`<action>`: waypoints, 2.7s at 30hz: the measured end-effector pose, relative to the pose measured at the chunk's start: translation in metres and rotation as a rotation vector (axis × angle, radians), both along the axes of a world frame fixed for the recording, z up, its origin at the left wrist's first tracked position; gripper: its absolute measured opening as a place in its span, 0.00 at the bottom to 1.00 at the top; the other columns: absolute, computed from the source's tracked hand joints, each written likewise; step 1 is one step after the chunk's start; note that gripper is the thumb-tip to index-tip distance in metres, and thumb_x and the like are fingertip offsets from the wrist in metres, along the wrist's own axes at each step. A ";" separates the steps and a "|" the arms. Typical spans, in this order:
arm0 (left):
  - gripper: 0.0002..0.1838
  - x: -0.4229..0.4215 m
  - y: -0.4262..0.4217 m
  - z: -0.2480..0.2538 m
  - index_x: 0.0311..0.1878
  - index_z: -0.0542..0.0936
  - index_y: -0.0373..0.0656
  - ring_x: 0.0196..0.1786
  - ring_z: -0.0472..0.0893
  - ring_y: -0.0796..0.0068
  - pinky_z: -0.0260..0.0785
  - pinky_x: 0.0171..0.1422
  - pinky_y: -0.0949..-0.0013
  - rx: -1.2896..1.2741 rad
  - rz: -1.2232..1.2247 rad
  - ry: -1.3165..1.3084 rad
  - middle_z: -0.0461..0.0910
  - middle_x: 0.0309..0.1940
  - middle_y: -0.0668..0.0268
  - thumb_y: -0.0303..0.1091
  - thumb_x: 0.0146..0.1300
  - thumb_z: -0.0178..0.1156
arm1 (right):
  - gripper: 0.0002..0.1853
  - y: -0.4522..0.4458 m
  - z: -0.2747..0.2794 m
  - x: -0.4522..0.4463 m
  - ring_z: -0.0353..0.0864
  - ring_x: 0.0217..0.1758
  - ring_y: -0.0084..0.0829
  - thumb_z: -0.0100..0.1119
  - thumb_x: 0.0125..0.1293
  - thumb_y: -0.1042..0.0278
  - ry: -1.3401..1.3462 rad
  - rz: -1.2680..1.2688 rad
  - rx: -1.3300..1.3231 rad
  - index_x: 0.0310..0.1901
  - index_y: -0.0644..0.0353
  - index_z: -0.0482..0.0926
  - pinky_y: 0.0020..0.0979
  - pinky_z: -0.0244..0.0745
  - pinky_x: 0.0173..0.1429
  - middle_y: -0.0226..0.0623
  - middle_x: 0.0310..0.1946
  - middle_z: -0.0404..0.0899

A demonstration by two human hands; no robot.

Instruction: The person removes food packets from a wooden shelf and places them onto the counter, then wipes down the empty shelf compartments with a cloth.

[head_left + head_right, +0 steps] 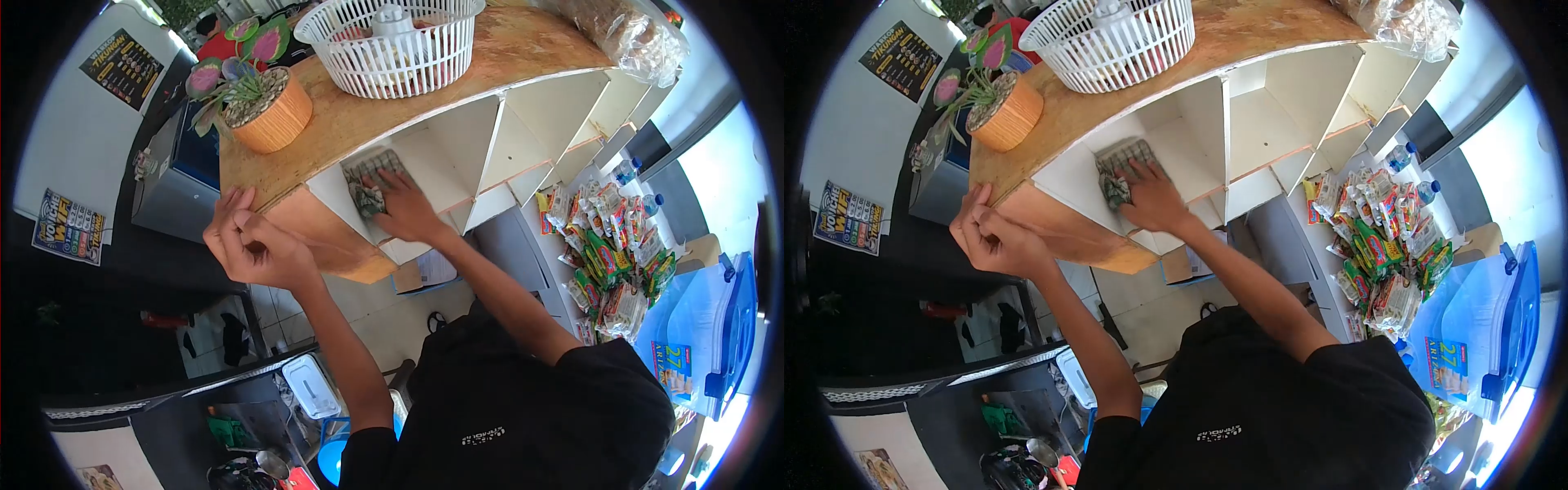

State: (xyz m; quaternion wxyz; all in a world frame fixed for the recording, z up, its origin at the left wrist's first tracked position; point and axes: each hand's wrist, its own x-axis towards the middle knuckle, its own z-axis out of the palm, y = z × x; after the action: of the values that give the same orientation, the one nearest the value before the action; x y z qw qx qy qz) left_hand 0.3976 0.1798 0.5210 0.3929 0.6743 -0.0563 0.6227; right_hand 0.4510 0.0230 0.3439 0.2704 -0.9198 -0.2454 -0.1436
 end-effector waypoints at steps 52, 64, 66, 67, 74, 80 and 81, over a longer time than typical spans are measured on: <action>0.14 0.006 0.012 -0.004 0.37 0.84 0.31 0.46 0.82 0.60 0.75 0.49 0.61 0.128 -0.010 -0.104 0.77 0.38 0.55 0.27 0.67 0.49 | 0.10 -0.068 0.139 -0.016 0.72 0.63 0.37 0.62 0.57 0.59 -0.352 -0.426 -0.999 0.32 0.53 0.89 0.39 0.61 0.71 0.34 0.46 0.85; 0.12 0.009 0.012 -0.006 0.35 0.84 0.31 0.46 0.82 0.60 0.77 0.50 0.59 0.059 -0.093 -0.130 0.76 0.37 0.56 0.25 0.64 0.51 | 0.27 -0.058 0.031 0.000 0.59 0.75 0.50 0.58 0.52 0.73 -0.260 -0.391 -0.551 0.57 0.62 0.77 0.46 0.47 0.80 0.41 0.67 0.71; 0.12 0.007 0.012 -0.004 0.35 0.84 0.31 0.45 0.82 0.60 0.76 0.52 0.58 0.064 -0.065 -0.118 0.76 0.37 0.56 0.25 0.65 0.51 | 0.34 -0.035 0.020 0.003 0.55 0.76 0.52 0.57 0.49 0.77 -0.076 -0.315 -0.255 0.63 0.57 0.72 0.49 0.47 0.80 0.40 0.71 0.65; 0.12 0.006 0.011 -0.004 0.36 0.84 0.31 0.45 0.82 0.60 0.76 0.52 0.58 0.068 -0.057 -0.112 0.76 0.37 0.56 0.26 0.65 0.51 | 0.34 -0.023 0.019 -0.004 0.54 0.77 0.52 0.58 0.48 0.77 -0.077 -0.267 -0.211 0.63 0.55 0.73 0.49 0.48 0.80 0.40 0.71 0.64; 0.13 0.007 0.009 -0.005 0.36 0.84 0.31 0.44 0.83 0.62 0.75 0.58 0.54 0.051 -0.058 -0.111 0.76 0.37 0.56 0.28 0.67 0.50 | 0.40 -0.030 0.033 -0.093 0.58 0.76 0.46 0.58 0.47 0.78 0.021 -0.037 -0.030 0.68 0.49 0.69 0.50 0.49 0.78 0.35 0.72 0.64; 0.14 0.005 0.009 -0.002 0.36 0.84 0.30 0.43 0.82 0.61 0.75 0.57 0.53 0.083 -0.020 -0.096 0.77 0.36 0.55 0.28 0.68 0.50 | 0.38 -0.046 0.037 -0.085 0.61 0.72 0.44 0.61 0.48 0.75 -0.094 -0.278 -0.114 0.67 0.48 0.70 0.50 0.52 0.76 0.36 0.68 0.68; 0.14 0.006 0.008 -0.003 0.36 0.84 0.30 0.43 0.82 0.60 0.76 0.56 0.53 0.074 -0.022 -0.101 0.77 0.36 0.55 0.28 0.68 0.50 | 0.36 -0.046 0.035 -0.085 0.62 0.72 0.43 0.60 0.50 0.75 -0.116 -0.195 -0.124 0.66 0.48 0.72 0.51 0.51 0.76 0.37 0.67 0.69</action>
State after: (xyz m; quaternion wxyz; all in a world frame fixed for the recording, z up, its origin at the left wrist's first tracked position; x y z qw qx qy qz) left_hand 0.4035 0.1880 0.5185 0.3715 0.6554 -0.1065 0.6489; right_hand 0.3665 -0.0232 0.3789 0.1831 -0.9444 -0.1785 -0.2067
